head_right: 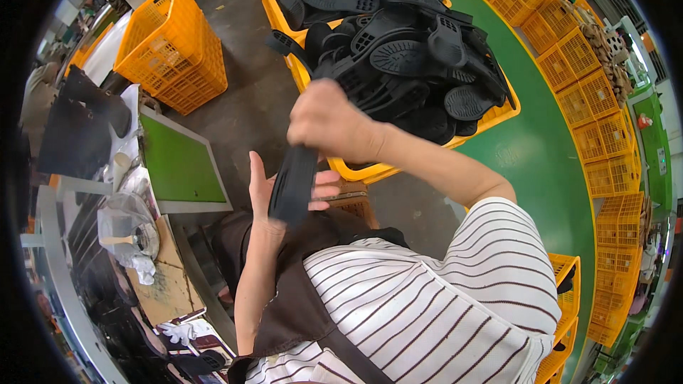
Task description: The person applies adhesive to shoe soles with a brush, places them onto a conveyor belt, and retrieves additional shoe soles from a crate.
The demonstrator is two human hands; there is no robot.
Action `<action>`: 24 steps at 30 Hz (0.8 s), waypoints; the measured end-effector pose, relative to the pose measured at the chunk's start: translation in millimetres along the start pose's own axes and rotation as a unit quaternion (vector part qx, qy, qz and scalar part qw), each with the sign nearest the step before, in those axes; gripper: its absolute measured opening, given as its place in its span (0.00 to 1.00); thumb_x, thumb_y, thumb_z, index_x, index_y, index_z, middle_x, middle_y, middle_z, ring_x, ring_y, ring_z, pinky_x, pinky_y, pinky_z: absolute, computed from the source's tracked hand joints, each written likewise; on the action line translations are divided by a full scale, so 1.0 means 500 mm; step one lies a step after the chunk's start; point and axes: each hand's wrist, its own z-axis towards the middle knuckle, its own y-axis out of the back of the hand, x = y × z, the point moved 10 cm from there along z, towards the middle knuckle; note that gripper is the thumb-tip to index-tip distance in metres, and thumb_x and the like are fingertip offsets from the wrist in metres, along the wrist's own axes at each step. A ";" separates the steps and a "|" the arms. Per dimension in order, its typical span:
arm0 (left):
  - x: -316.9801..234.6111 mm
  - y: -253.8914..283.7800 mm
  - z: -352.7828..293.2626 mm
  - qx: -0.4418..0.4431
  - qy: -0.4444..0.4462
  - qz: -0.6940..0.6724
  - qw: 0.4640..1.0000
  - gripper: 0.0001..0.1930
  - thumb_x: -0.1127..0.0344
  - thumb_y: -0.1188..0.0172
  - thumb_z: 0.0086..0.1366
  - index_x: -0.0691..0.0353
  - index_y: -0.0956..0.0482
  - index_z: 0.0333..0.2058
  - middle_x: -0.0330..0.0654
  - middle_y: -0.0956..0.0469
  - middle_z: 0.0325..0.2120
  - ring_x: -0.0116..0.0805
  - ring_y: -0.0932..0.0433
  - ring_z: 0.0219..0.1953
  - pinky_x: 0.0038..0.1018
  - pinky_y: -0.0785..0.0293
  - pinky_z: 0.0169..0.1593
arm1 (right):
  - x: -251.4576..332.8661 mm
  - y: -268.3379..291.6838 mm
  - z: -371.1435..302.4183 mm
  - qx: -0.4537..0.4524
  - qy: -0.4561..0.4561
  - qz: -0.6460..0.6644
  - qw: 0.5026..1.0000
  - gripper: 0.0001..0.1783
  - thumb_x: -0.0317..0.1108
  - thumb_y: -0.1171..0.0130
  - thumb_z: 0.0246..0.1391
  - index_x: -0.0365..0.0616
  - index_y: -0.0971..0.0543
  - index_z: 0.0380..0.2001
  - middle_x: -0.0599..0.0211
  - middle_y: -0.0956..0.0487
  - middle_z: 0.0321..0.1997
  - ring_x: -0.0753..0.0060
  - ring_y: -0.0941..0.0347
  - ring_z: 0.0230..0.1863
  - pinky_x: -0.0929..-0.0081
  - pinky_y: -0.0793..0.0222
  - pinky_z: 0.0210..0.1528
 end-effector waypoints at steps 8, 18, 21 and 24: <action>-0.029 0.003 -0.035 -0.073 -0.150 0.160 0.973 0.33 0.56 0.49 0.57 0.69 0.39 0.60 0.59 0.22 0.38 0.48 0.20 0.35 0.32 0.19 0.38 | -0.064 0.137 0.010 -0.027 -0.052 -0.181 0.982 0.18 0.37 0.33 0.35 0.44 0.21 0.34 0.63 0.24 0.40 0.60 0.28 0.47 0.61 0.32 0.51; -0.043 0.014 -0.050 -0.082 -0.156 0.192 0.965 0.34 0.39 0.68 0.70 0.65 0.32 0.52 0.56 0.22 0.34 0.41 0.20 0.29 0.28 0.20 0.30 | -0.623 0.257 -0.466 0.177 -0.729 -0.127 0.649 0.59 0.64 0.35 0.40 0.28 0.42 0.64 0.40 0.35 0.64 0.49 0.38 0.65 0.63 0.40 0.63; -0.047 0.022 -0.050 -0.063 -0.153 0.220 0.961 0.38 0.35 0.75 0.69 0.65 0.31 0.51 0.56 0.22 0.34 0.41 0.20 0.28 0.28 0.20 0.30 | -0.629 0.248 -0.488 0.163 -0.769 -0.065 0.615 0.57 0.56 0.32 0.42 0.32 0.45 0.66 0.43 0.37 0.65 0.51 0.41 0.68 0.64 0.43 0.65; -0.045 0.022 -0.045 -0.035 -0.139 0.211 0.967 0.41 0.33 0.77 0.68 0.66 0.30 0.52 0.56 0.22 0.34 0.42 0.19 0.28 0.29 0.20 0.30 | -0.585 0.277 -0.460 0.051 -0.783 -0.057 0.617 0.52 0.44 0.33 0.43 0.40 0.45 0.68 0.47 0.38 0.66 0.53 0.42 0.68 0.66 0.41 0.63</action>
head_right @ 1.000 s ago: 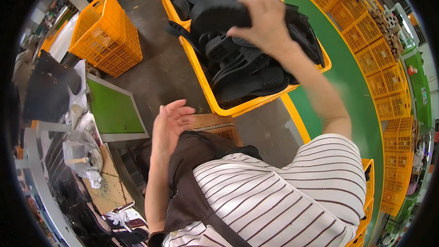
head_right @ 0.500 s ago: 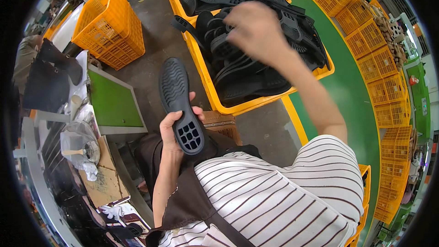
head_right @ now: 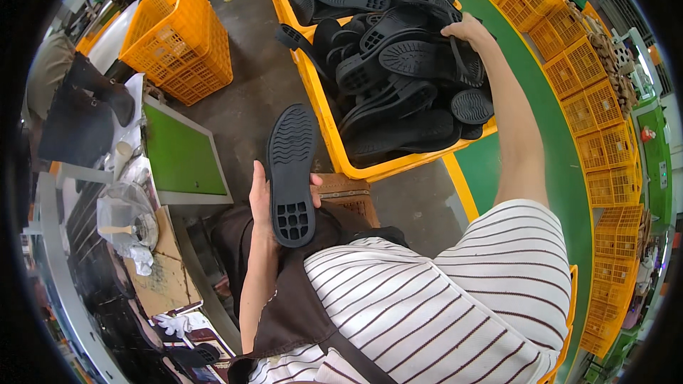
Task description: The person applies adhesive to shoe soles with a brush, places them onto a conveyor belt, and retrieves additional shoe soles from a crate.
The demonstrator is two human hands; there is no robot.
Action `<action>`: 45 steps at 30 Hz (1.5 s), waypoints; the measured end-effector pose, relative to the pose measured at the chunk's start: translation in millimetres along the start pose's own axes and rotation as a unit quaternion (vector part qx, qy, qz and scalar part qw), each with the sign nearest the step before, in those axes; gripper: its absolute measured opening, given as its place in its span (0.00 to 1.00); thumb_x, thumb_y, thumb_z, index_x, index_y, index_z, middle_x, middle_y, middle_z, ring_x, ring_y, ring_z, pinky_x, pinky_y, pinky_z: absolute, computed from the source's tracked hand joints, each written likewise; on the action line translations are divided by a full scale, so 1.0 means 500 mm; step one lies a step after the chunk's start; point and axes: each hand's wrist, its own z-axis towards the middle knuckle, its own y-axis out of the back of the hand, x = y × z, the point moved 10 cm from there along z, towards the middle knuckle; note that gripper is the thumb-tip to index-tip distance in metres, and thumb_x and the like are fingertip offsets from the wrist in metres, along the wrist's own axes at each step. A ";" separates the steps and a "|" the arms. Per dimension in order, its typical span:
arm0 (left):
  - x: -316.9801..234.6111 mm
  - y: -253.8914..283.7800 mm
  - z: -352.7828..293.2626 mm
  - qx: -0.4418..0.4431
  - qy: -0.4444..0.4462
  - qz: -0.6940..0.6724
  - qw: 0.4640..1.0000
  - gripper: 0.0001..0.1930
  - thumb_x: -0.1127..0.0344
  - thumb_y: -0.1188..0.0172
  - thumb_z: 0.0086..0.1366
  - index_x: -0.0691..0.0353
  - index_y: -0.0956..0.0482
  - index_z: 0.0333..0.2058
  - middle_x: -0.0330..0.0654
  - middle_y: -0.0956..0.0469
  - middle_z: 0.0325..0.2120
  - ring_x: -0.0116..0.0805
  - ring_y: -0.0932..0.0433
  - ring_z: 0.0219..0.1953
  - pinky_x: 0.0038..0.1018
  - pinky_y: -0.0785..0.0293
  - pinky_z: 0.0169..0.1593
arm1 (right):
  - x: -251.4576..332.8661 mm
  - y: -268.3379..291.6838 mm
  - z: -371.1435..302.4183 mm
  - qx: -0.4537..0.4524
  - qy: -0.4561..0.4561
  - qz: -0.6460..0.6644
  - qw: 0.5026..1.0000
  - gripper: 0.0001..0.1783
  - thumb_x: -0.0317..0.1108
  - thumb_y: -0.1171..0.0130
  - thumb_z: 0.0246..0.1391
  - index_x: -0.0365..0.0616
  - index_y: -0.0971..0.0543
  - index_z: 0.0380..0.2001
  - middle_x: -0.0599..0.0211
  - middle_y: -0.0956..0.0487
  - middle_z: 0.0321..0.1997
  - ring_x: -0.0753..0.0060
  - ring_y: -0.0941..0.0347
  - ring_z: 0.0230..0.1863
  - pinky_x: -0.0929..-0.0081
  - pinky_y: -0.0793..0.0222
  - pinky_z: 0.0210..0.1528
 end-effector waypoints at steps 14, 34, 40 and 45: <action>0.013 -0.086 -0.056 0.056 0.029 -0.064 0.996 0.55 0.20 0.59 0.54 0.67 0.45 0.64 0.63 0.30 0.51 0.60 0.23 0.44 0.49 0.25 0.48 | 0.359 -0.168 -0.776 0.147 0.806 -0.070 0.569 0.31 0.43 0.35 0.42 0.56 0.26 0.53 0.62 0.35 0.63 0.59 0.40 0.64 0.51 0.43 0.62; 0.047 0.000 -0.069 -0.092 0.043 -0.064 0.993 0.42 0.32 0.58 0.64 0.72 0.33 0.55 0.57 0.22 0.36 0.49 0.19 0.35 0.33 0.20 0.40 | -0.419 0.058 0.189 -0.140 0.013 -0.123 0.982 0.50 0.39 0.41 0.40 0.43 0.47 0.69 0.45 0.36 0.65 0.50 0.38 0.65 0.64 0.39 0.63; 0.045 0.009 -0.063 -0.069 0.036 -0.079 0.994 0.39 0.35 0.57 0.65 0.71 0.31 0.53 0.56 0.21 0.34 0.46 0.18 0.34 0.32 0.19 0.39 | -0.335 0.044 0.155 -0.183 0.137 -0.220 0.949 0.17 0.37 0.47 0.55 0.42 0.22 0.46 0.44 0.22 0.46 0.39 0.27 0.51 0.54 0.32 0.54; 0.044 0.038 -0.067 -0.108 0.029 -0.056 0.992 0.38 0.35 0.58 0.66 0.70 0.31 0.53 0.55 0.21 0.34 0.41 0.19 0.32 0.29 0.19 0.37 | -0.204 0.134 0.070 -0.266 0.098 -0.289 0.915 0.14 0.38 0.50 0.55 0.45 0.21 0.41 0.48 0.20 0.42 0.44 0.24 0.45 0.52 0.28 0.46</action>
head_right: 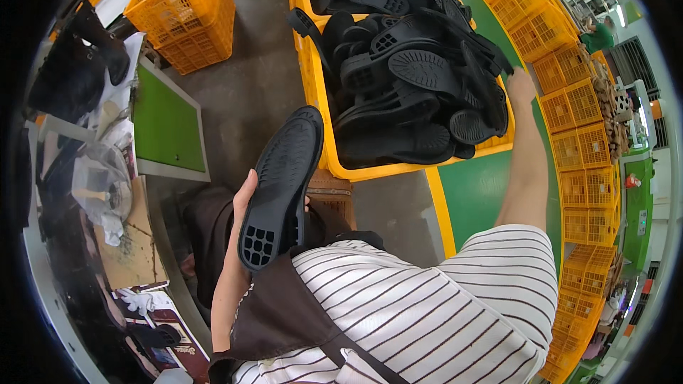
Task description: The person applies adhesive to shoe soles with a brush, places them onto a conveyor belt, and retrieves additional shoe soles from a crate.
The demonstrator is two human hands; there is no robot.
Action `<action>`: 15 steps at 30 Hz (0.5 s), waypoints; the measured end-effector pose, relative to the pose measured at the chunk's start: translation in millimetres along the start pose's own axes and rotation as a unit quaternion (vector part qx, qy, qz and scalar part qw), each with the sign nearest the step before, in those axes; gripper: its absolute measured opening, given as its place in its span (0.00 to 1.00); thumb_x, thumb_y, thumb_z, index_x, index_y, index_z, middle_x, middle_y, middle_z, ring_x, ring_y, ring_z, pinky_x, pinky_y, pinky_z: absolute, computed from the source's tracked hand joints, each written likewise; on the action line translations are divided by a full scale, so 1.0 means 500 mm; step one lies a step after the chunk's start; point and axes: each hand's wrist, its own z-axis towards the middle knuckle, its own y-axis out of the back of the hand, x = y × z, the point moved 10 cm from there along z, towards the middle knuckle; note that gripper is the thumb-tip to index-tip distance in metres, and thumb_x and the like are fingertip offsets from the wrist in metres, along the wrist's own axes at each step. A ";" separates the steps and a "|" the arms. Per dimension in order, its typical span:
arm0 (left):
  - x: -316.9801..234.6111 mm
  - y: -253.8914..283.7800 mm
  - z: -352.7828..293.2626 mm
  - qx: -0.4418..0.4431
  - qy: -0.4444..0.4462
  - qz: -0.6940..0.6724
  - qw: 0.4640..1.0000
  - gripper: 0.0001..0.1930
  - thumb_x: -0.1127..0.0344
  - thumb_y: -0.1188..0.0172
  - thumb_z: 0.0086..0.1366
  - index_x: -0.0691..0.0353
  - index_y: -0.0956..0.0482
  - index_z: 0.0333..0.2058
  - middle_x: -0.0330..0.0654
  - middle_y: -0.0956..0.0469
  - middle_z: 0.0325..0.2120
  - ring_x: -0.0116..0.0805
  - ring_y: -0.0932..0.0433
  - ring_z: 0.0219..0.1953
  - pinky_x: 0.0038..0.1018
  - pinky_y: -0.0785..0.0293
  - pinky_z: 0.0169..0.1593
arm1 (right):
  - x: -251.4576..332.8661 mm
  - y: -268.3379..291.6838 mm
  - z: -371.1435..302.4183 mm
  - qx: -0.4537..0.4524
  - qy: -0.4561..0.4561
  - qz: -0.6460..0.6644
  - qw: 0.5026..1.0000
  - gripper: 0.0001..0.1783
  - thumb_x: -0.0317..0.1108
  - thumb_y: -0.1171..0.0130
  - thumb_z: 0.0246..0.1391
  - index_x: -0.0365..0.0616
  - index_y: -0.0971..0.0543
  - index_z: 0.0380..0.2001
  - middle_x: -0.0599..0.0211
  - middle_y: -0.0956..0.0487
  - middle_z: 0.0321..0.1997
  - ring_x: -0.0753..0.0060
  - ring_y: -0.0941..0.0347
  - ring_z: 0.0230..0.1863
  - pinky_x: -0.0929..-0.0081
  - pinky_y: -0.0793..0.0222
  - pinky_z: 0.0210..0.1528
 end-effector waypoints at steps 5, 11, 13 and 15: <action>0.000 -0.009 0.022 0.018 -0.002 -0.008 1.000 0.40 0.33 0.61 0.66 0.70 0.30 0.53 0.54 0.21 0.33 0.38 0.19 0.31 0.27 0.19 0.36 | 0.161 0.233 -0.044 -0.140 0.198 0.269 0.932 0.18 0.32 0.48 0.54 0.51 0.21 0.49 0.55 0.20 0.44 0.55 0.22 0.42 0.64 0.27 0.47; -0.030 -0.017 0.037 0.113 -0.062 -0.018 0.991 0.49 0.24 0.61 0.59 0.69 0.35 0.57 0.56 0.24 0.44 0.39 0.20 0.42 0.31 0.21 0.46 | 0.571 0.500 -0.488 -0.237 0.594 0.352 0.684 0.16 0.25 0.45 0.49 0.55 0.18 0.40 0.71 0.19 0.43 0.63 0.22 0.44 0.65 0.28 0.50; -0.039 -0.001 0.044 0.005 -0.071 -0.119 0.990 0.47 0.26 0.63 0.62 0.70 0.35 0.57 0.54 0.24 0.44 0.41 0.20 0.44 0.36 0.21 0.49 | 0.613 0.521 -0.635 -0.223 0.672 0.323 0.628 0.16 0.29 0.44 0.49 0.61 0.18 0.41 0.73 0.21 0.48 0.65 0.25 0.49 0.66 0.30 0.53; -0.039 0.002 0.049 -0.004 -0.110 -0.111 0.988 0.48 0.25 0.59 0.59 0.70 0.36 0.57 0.55 0.25 0.46 0.42 0.21 0.45 0.37 0.23 0.50 | 0.636 0.505 -0.687 -0.134 0.707 0.339 0.606 0.15 0.32 0.41 0.48 0.57 0.18 0.42 0.74 0.23 0.53 0.70 0.28 0.54 0.68 0.33 0.56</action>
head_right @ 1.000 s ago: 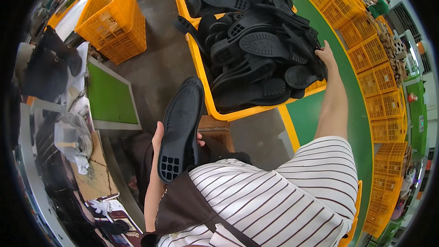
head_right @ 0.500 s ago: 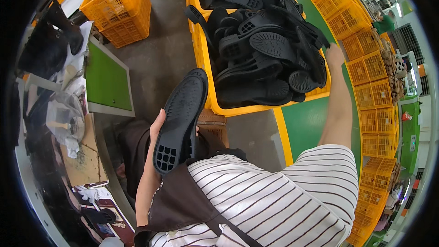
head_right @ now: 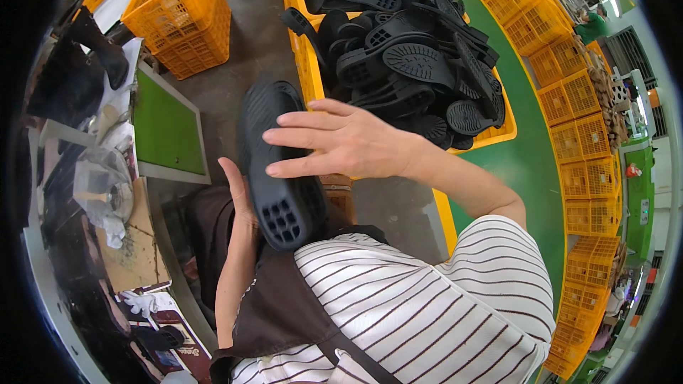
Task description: The person applies adhesive to shoe soles with a brush, places them onto a conveyor belt, and retrieves additional shoe soles from a crate.
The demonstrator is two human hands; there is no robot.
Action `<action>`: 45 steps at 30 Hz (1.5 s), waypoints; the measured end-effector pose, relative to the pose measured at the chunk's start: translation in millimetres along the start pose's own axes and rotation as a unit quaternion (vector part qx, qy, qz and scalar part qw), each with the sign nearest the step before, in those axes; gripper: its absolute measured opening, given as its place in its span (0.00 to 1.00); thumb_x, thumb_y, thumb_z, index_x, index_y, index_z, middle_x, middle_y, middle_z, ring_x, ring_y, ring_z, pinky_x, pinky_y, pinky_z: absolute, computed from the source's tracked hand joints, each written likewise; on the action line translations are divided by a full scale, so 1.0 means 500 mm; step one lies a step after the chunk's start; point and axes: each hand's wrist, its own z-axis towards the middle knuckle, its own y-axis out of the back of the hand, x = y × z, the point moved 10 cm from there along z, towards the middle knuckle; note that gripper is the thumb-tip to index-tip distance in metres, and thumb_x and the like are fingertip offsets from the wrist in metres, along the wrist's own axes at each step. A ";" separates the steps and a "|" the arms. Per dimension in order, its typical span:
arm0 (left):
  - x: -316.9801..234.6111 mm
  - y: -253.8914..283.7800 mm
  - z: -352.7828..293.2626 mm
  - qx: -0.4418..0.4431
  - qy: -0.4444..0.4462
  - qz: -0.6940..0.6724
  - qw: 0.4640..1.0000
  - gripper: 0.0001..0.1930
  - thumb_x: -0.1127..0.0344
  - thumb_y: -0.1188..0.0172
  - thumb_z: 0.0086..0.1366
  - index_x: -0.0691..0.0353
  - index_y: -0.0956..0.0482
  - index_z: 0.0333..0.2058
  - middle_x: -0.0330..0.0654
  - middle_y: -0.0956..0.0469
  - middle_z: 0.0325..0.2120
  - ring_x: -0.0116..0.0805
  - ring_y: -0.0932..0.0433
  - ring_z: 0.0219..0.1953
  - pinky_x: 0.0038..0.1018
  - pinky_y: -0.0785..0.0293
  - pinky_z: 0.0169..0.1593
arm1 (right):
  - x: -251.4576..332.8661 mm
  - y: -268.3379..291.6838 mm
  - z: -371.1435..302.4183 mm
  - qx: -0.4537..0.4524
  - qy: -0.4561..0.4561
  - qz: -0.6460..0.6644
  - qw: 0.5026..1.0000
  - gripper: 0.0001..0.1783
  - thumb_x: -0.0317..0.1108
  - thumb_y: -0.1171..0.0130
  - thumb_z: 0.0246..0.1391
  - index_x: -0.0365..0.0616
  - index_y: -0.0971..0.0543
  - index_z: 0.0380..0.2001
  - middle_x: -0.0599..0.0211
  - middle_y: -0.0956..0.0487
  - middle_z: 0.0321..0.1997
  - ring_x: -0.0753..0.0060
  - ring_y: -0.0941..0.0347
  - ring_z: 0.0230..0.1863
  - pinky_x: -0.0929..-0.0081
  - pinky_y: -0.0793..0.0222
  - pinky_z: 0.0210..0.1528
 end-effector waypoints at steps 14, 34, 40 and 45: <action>-0.013 0.023 -0.029 0.040 0.022 0.039 0.998 0.42 0.39 0.46 0.57 0.72 0.37 0.57 0.61 0.26 0.46 0.49 0.22 0.46 0.38 0.23 0.51 | -0.524 0.075 -0.794 0.100 -0.692 0.170 0.695 0.54 0.49 0.29 0.38 0.49 0.43 0.68 0.51 0.36 0.66 0.58 0.40 0.66 0.71 0.47 0.67; -0.062 0.055 -0.045 -0.010 -0.173 0.118 0.978 0.52 0.22 0.49 0.50 0.58 0.41 0.63 0.39 0.37 0.60 0.38 0.39 0.62 0.38 0.44 0.66 | -0.089 -0.111 0.031 0.131 -0.408 0.401 0.810 0.27 0.47 0.48 0.61 0.40 0.28 0.56 0.58 0.20 0.45 0.62 0.23 0.48 0.72 0.31 0.53; -0.080 0.080 -0.042 -0.070 -0.177 0.066 0.979 0.46 0.27 0.50 0.58 0.59 0.41 0.62 0.43 0.36 0.60 0.41 0.37 0.61 0.38 0.42 0.65 | -0.439 0.023 -0.383 0.227 -0.462 -0.059 0.855 0.45 0.42 0.30 0.40 0.47 0.35 0.63 0.51 0.36 0.65 0.48 0.42 0.66 0.60 0.44 0.66; -0.081 0.101 -0.030 -0.066 -0.173 0.053 0.981 0.47 0.27 0.50 0.57 0.60 0.41 0.63 0.43 0.36 0.59 0.41 0.37 0.60 0.37 0.42 0.65 | -0.488 0.025 -0.651 0.259 -0.566 -0.069 0.780 0.56 0.48 0.24 0.32 0.55 0.40 0.66 0.52 0.43 0.68 0.47 0.50 0.69 0.57 0.45 0.67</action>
